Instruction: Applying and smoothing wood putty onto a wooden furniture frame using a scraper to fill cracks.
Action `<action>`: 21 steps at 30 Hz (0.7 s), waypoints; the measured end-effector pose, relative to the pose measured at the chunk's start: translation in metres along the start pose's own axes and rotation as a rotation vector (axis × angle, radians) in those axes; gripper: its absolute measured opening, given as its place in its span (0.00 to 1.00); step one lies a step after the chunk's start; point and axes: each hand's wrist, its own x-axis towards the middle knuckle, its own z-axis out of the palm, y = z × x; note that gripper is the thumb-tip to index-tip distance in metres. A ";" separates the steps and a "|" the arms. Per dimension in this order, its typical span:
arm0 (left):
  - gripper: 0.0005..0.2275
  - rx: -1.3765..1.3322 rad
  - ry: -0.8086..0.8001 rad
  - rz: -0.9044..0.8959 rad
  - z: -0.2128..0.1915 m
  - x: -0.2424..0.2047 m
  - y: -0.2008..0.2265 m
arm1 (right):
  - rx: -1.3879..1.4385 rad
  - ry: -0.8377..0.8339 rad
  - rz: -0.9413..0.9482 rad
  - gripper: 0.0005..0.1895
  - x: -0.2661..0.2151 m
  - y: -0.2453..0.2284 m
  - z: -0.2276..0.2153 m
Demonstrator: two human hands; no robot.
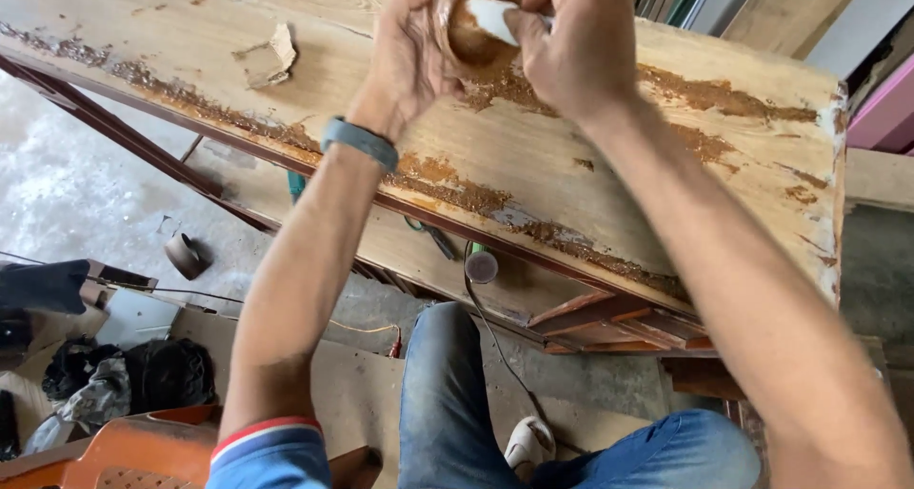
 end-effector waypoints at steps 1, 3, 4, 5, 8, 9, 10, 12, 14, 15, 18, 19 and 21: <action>0.28 0.057 0.020 -0.027 0.005 -0.002 0.007 | 0.012 -0.050 -0.064 0.14 0.004 -0.001 -0.004; 0.29 0.121 0.035 -0.059 0.010 -0.003 0.019 | 0.021 -0.092 -0.124 0.15 0.011 0.002 -0.006; 0.29 0.149 0.043 -0.067 0.009 -0.004 0.022 | -0.013 -0.118 -0.170 0.15 0.012 0.004 -0.005; 0.30 0.176 0.052 -0.075 0.008 -0.004 0.023 | -0.047 -0.144 -0.217 0.15 0.012 0.008 -0.004; 0.28 0.398 0.024 -0.106 0.021 -0.008 0.032 | -0.046 -0.334 -0.318 0.11 0.014 0.009 -0.023; 0.28 0.395 0.007 -0.116 0.022 -0.008 0.033 | -0.061 -0.335 -0.305 0.11 0.014 0.007 -0.027; 0.17 0.427 0.197 -0.146 0.023 -0.007 0.032 | -0.038 -0.372 -0.304 0.14 0.014 0.005 -0.032; 0.19 0.461 0.367 -0.189 0.034 -0.009 0.032 | -0.030 -0.407 -0.286 0.17 0.011 0.000 -0.043; 0.33 0.639 0.318 -0.252 0.054 -0.020 0.037 | 0.127 -0.528 0.083 0.11 0.009 -0.008 -0.054; 0.33 0.642 0.301 -0.257 0.055 -0.019 0.035 | 0.116 -0.521 0.094 0.11 0.006 -0.005 -0.062; 0.32 0.598 0.243 -0.246 0.050 -0.022 0.029 | 0.356 -0.509 0.165 0.10 -0.004 0.000 -0.090; 0.30 0.621 0.260 -0.246 0.047 -0.024 0.028 | 0.310 -0.531 0.399 0.16 -0.009 0.000 -0.103; 0.28 0.641 0.265 -0.245 0.029 -0.027 0.026 | 0.254 -0.548 0.636 0.24 -0.022 0.010 -0.131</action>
